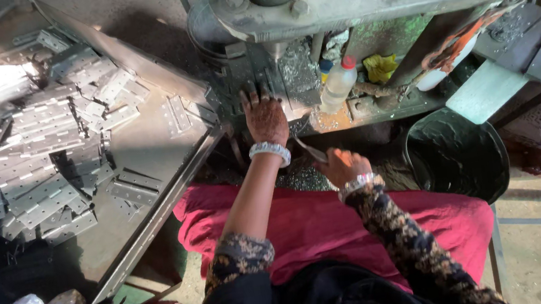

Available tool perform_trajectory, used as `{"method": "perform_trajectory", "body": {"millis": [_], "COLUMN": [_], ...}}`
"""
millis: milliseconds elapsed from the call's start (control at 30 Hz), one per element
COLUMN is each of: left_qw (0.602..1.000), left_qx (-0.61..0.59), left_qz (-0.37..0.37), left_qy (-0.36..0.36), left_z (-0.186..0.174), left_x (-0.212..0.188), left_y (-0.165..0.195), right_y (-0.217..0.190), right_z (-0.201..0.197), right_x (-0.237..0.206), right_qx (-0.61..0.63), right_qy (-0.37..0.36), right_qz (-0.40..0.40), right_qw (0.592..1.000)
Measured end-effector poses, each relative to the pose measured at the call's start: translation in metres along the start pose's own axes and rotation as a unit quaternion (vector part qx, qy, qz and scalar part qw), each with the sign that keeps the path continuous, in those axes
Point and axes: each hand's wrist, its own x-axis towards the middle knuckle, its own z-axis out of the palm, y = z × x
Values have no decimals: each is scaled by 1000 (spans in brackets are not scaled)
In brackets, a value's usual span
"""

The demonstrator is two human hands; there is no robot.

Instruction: The person operates a manual punching machine to create holes in metal plates. They pick up plates from a pile, position them under the press, and activate the machine to punch holes. Finished plates are placed back on the pile.

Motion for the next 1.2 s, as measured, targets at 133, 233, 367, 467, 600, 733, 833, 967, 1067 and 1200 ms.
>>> {"method": "perform_trajectory", "body": {"millis": [133,233,367,467,600,733,833,967,1067,1200], "left_qw": [999,1000,998,995,998,999,997,991,996,998], "left_qx": [6,-23,21,34,50,16,23,38,58,29], "left_qz": [-21,-16,-11,-28,-17,-14,-24,-45,-34,-29], "left_qy": [-28,-10,-59,-84,-25,-34,-66,-116,-63,-52], "left_z": [0,-6,-15,-15,-7,-6,-11,-13,-9,-3], "left_x": [3,-8,3,21,21,11,20,35,38,29], "left_y": [5,2,-2,0,-1,-9,-7,1,3,-4], "right_y": [-3,-8,-5,1,-2,-12,-9,-6,-4,1], "right_z": [-6,-5,-14,-16,3,5,-17,-22,6,29], "right_x": [-11,-31,-12,3,-21,-31,-10,-4,-23,-33], "right_qx": [95,157,119,74,187,112,66,58,90,141], "right_qy": [-121,-115,-171,-130,-201,-144,-158,-156,-139,-92], "right_qz": [40,52,66,19,89,48,36,22,48,13], "right_qw": [987,979,976,989,957,982,985,986,985,986]}}
